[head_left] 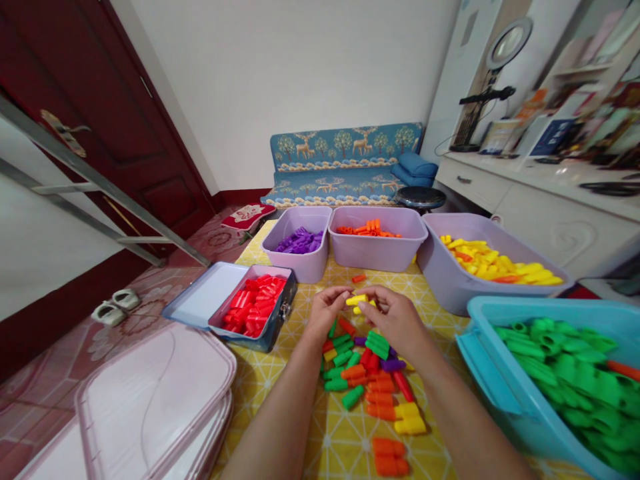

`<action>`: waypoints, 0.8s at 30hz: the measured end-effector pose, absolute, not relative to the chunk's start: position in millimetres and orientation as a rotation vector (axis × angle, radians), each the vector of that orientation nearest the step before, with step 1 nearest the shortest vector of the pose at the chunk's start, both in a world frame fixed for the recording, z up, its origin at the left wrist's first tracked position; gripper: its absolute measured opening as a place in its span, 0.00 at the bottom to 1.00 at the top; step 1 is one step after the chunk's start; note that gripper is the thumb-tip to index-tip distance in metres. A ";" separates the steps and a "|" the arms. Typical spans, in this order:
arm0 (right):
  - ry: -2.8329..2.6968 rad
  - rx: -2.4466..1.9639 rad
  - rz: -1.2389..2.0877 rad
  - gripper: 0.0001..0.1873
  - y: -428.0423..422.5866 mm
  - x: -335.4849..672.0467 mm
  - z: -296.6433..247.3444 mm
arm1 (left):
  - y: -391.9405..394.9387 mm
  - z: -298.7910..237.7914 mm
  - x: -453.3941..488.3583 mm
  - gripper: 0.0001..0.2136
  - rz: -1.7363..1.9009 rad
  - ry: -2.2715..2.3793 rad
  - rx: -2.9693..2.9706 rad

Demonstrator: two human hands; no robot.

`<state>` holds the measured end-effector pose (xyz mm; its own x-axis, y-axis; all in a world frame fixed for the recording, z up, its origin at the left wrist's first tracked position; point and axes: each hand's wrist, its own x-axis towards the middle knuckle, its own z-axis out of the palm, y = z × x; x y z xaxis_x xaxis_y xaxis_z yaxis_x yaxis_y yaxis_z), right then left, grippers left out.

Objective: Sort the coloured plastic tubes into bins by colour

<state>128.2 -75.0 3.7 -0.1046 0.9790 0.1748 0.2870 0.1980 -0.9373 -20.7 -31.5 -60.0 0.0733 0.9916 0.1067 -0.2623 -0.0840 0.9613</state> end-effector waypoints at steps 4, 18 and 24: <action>-1.633 -1.213 0.938 0.12 -93.2 126.8 23.0 | -32.1 -59.7 -20.3 0.14 1.299 0.894 1.161; -1.314 -1.297 0.278 0.13 -96.5 218.5 140.4 | -31.7 -62.7 -19.8 0.14 1.254 0.946 1.257; -1.447 -1.451 0.055 0.15 -104.2 233.3 155.9 | -31.9 -63.4 -19.3 0.14 1.240 0.956 1.271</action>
